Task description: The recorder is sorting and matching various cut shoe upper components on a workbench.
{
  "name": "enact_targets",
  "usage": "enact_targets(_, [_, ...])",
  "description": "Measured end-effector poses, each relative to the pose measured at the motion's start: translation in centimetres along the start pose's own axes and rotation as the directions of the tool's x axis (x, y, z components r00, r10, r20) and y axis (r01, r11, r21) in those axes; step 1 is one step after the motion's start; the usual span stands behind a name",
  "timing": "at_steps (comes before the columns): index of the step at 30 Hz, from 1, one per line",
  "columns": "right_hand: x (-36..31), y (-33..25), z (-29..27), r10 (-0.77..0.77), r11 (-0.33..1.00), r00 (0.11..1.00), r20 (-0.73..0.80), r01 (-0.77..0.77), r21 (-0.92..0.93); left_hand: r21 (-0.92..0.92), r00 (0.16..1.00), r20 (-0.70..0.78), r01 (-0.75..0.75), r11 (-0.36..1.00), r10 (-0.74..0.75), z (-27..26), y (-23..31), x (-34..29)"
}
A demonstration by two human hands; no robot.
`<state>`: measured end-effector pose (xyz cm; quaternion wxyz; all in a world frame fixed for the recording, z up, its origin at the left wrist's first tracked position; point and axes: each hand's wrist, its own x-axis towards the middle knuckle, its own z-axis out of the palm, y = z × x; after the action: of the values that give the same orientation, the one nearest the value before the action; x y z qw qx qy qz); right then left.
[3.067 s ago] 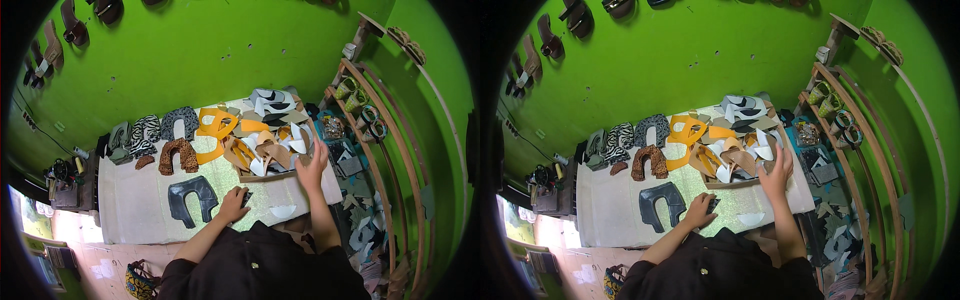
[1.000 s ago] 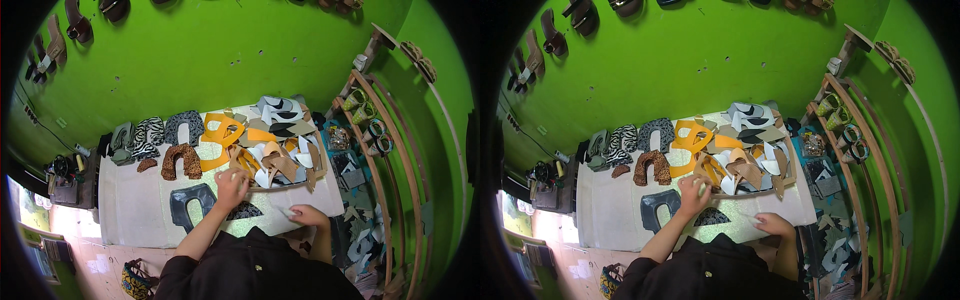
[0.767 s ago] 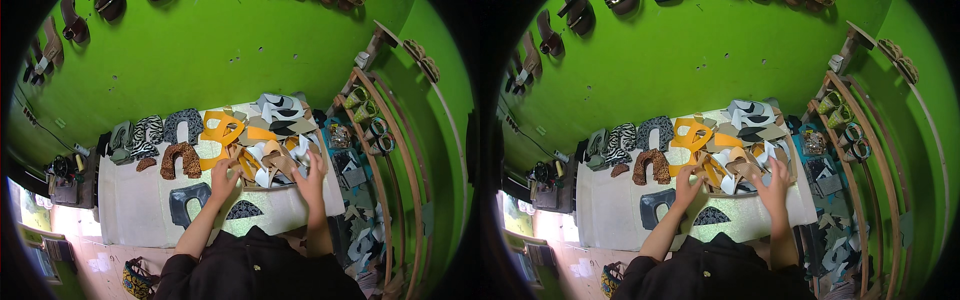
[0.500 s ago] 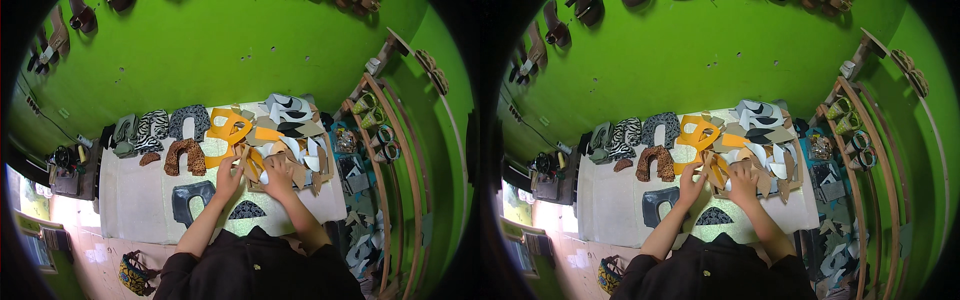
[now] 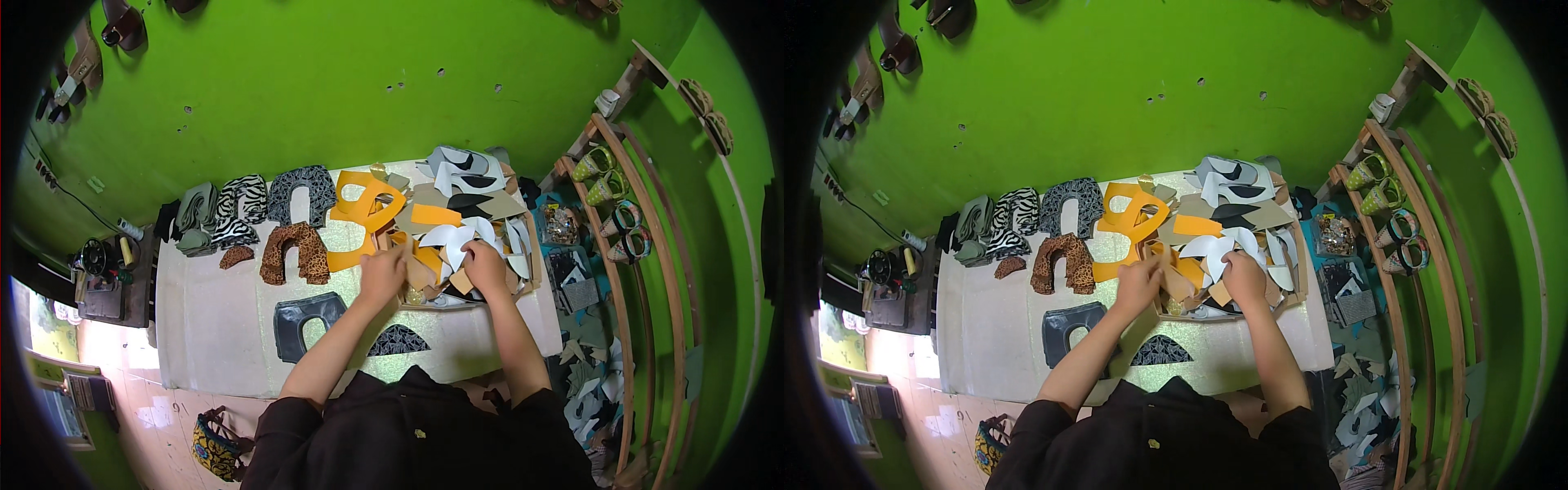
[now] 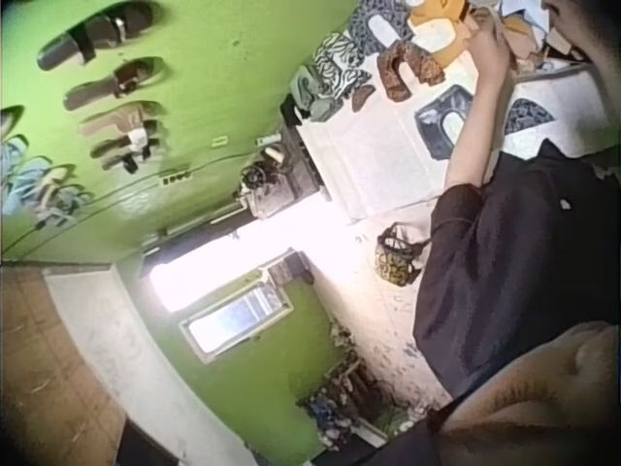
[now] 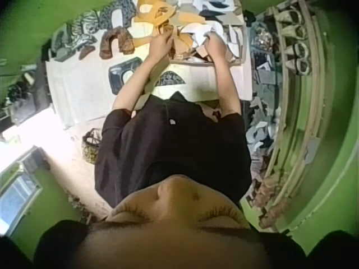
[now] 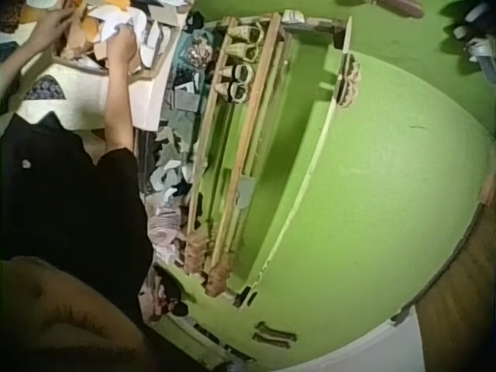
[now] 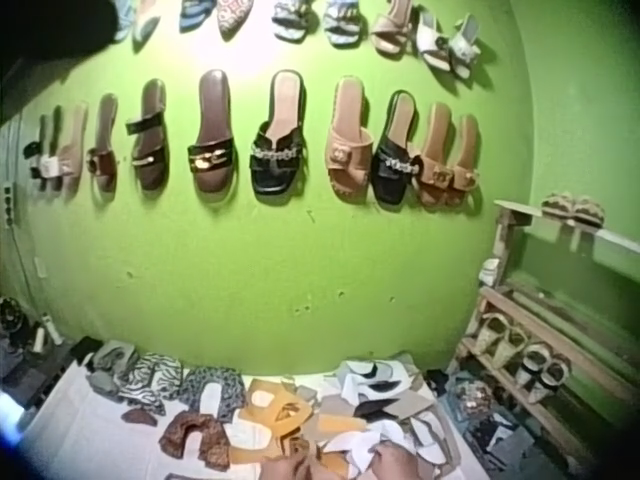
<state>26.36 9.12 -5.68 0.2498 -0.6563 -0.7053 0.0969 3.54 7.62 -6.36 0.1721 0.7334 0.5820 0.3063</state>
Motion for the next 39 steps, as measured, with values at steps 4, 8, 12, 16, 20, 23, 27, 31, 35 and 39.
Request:
enact_targets(4, [-0.1, -4.4, -1.8, -0.117, 0.991, 0.983, -0.142, 0.124, 0.045, -0.331, 0.985, 0.098, -0.104, 0.938, 0.144, 2.7, 4.3, -1.2])
enact_targets(8, [-0.2, -7.5, -1.4, -0.255, 0.946, 0.957, -0.136, 0.276, 0.171, -0.159, 0.813, 0.562, -0.07, 0.985, 0.149, 5.4, 6.5, -3.9])
enact_targets(12, [-0.6, -6.4, 1.2, -0.355, 0.93, 0.918, 0.176, 0.367, -0.04, -0.111, 0.846, 0.462, -0.243, 0.964, 0.266, 5.5, 5.2, -4.7])
enact_targets(16, [-0.7, -2.4, 3.0, -0.32, 0.919, 0.895, 0.31, 0.373, -0.13, -0.034, 0.787, 0.581, -0.23, 0.973, 0.207, 0.5, 4.8, -4.1])
enact_targets(20, [-0.2, -0.8, 1.5, -0.522, 0.833, 0.849, 0.089, 0.529, -0.162, 0.136, 0.85, 0.458, -0.358, 0.924, 0.262, -0.7, 0.9, -5.9])
enact_targets(23, [0.7, 0.8, 0.6, -0.536, 0.835, 0.844, 0.007, 0.532, -0.142, 0.146, 0.868, 0.351, -0.422, 0.895, 0.352, -0.4, 0.5, -6.7])
enact_targets(27, [1.3, 2.9, -0.5, -0.472, 0.881, 0.877, -0.095, 0.464, -0.09, 0.078, 0.892, 0.284, -0.387, 0.919, 0.352, -0.5, 1.2, -5.5])
enact_targets(31, [1.0, 4.0, -0.4, -0.35, 0.937, 0.932, -0.094, 0.349, -0.027, 0.24, 0.786, 0.604, -0.337, 0.91, 0.132, -1.7, 3.3, -2.5])
enact_targets(35, [0.7, 4.2, -0.4, -0.315, 0.949, 0.944, -0.095, 0.316, -0.011, 0.308, 0.814, 0.552, -0.399, 0.864, 0.178, 0.9, 1.8, -0.9])
enact_targets(39, [0.7, 4.3, -0.7, -0.253, 0.966, 0.964, -0.085, 0.256, 0.025, 0.335, 0.842, 0.474, -0.445, 0.831, 0.259, 2.8, 1.6, 0.8])
